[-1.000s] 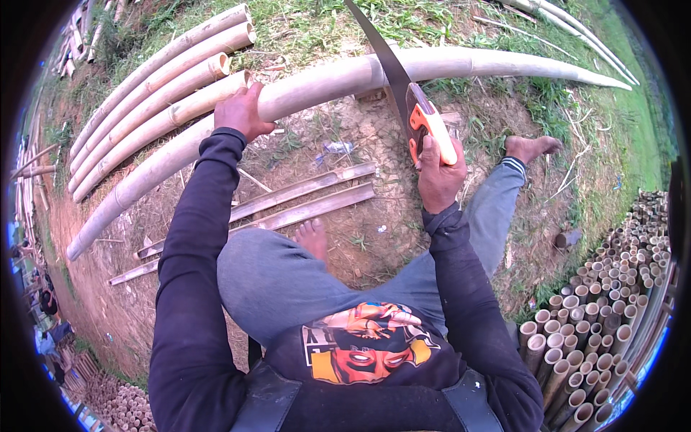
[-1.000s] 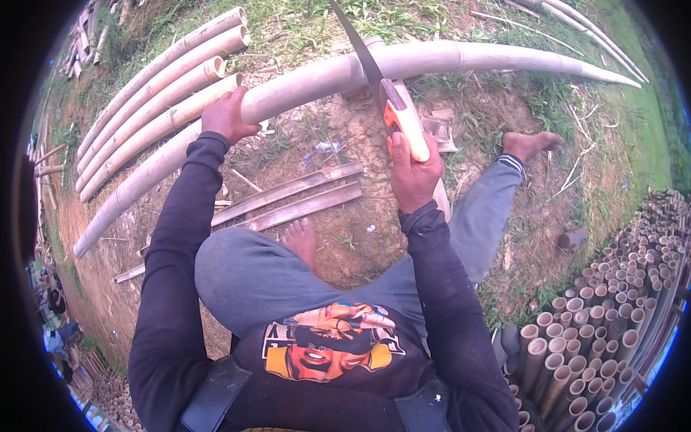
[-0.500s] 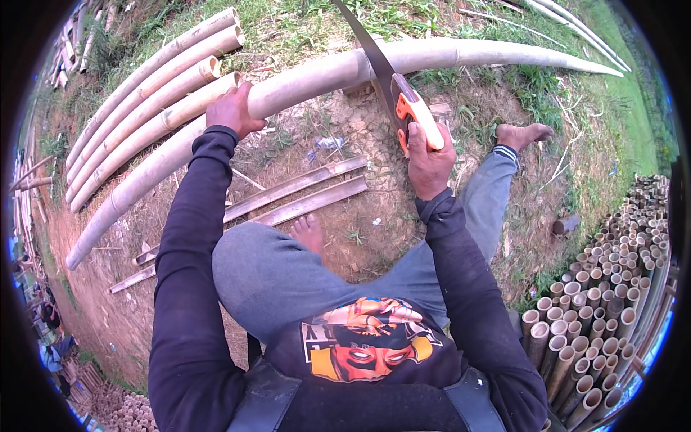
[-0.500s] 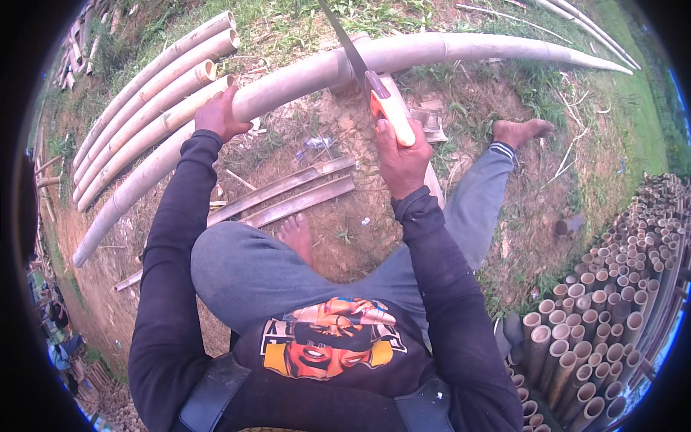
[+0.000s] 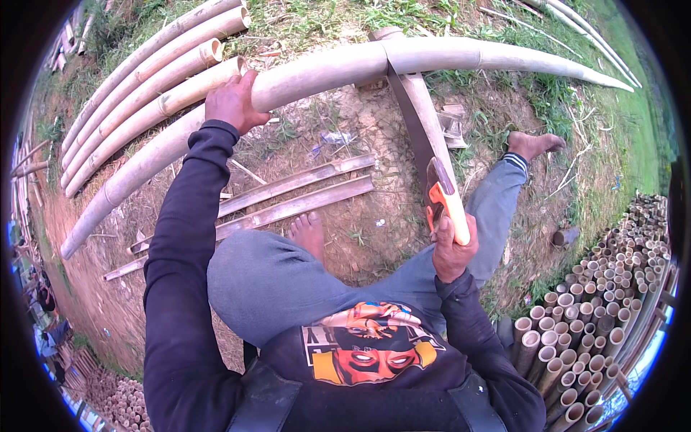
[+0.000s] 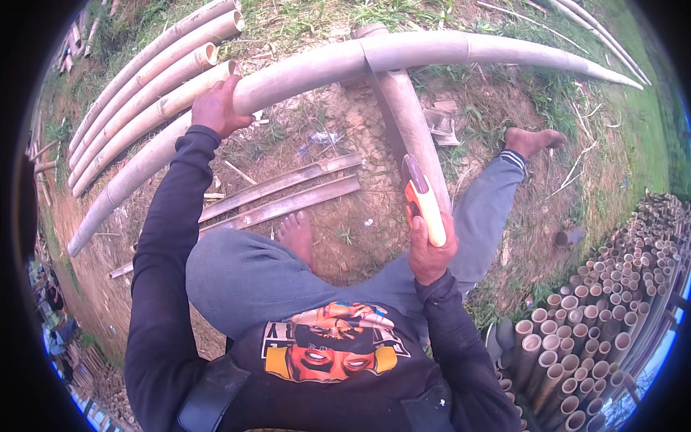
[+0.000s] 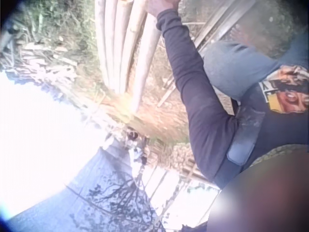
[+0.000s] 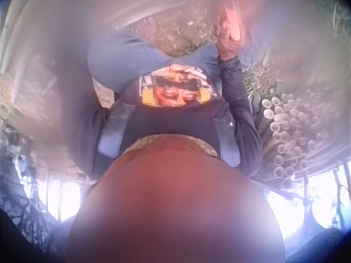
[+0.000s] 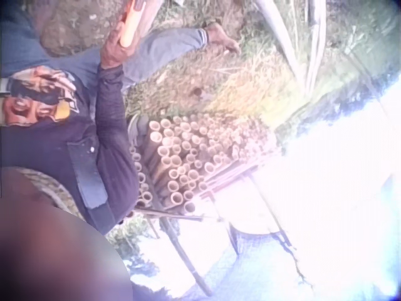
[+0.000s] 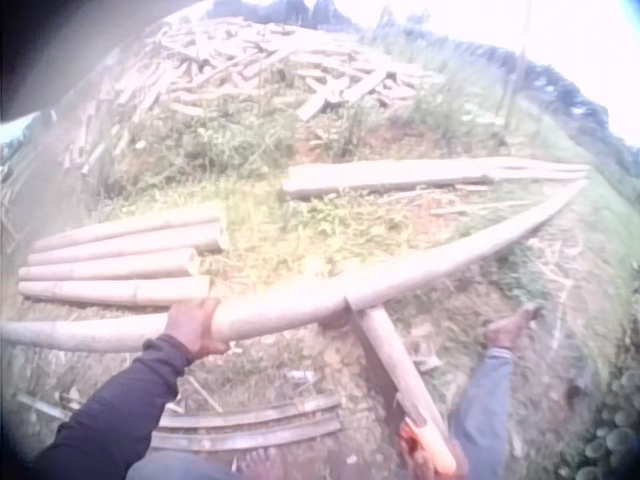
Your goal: The person sits on the ground and uses a hand saw to cut long bamboo poles into shorter sections. They repeatedly position the bamboo, saw through it, and move the cut pieces aside.
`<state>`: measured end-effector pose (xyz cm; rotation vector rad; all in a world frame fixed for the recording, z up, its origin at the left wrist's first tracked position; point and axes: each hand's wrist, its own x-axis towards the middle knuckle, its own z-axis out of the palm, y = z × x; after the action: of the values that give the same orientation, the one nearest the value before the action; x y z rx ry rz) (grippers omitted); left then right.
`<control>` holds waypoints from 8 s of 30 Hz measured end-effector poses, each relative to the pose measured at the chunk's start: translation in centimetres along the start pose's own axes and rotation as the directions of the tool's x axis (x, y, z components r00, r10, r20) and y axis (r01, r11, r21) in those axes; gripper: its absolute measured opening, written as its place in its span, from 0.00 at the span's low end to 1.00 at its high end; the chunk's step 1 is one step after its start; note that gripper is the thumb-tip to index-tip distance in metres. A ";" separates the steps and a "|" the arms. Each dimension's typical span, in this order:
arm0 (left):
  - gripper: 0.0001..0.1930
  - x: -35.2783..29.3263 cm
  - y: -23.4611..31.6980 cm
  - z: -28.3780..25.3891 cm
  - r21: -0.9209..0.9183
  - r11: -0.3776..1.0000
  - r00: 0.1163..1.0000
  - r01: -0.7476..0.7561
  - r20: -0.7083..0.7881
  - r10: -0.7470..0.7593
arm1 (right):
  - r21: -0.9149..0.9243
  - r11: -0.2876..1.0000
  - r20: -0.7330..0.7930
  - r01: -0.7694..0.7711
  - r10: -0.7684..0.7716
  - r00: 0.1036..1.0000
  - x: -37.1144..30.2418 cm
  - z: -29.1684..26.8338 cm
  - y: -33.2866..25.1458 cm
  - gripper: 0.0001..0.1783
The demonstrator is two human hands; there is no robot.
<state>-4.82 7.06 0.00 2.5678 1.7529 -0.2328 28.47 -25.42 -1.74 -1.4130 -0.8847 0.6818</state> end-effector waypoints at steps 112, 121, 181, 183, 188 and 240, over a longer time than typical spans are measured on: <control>0.49 -0.3 0.0 1.1 -0.028 0.999 0.998 -0.023 -0.054 0.022 | -0.218 0.976 -0.027 -0.018 0.013 1.000 -2.8 -1.4 -1.3 0.12; 0.52 -0.2 0.2 1.0 -0.045 0.999 1.000 0.024 0.019 -0.023 | -0.316 0.944 0.006 0.094 -0.097 0.995 16.3 11.3 2.9 0.15; 0.50 -0.3 -1.4 5.8 -0.185 0.981 0.995 -0.058 -0.093 0.042 | -0.250 0.961 0.017 0.116 -0.115 0.993 8.3 6.5 3.8 0.15; 0.50 -0.5 -1.1 5.3 -0.176 0.983 0.996 -0.048 -0.080 0.034 | -0.296 0.955 -0.005 -0.013 0.012 1.000 12.9 9.8 6.0 0.19; 0.48 -0.4 -1.0 3.5 -0.230 0.969 0.991 -0.095 -0.118 0.069 | -0.043 0.986 0.027 -0.160 0.162 0.986 1.9 2.5 6.3 0.13; 0.31 -12.8 -25.1 6.0 -0.985 0.106 0.602 0.138 -0.002 -0.799 | -0.275 0.961 0.841 0.018 0.232 0.488 5.8 25.6 4.5 0.27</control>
<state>-33.34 3.89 -2.59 1.0316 1.8980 1.3436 10.46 -6.50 -6.87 -1.3051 -1.7470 1.5114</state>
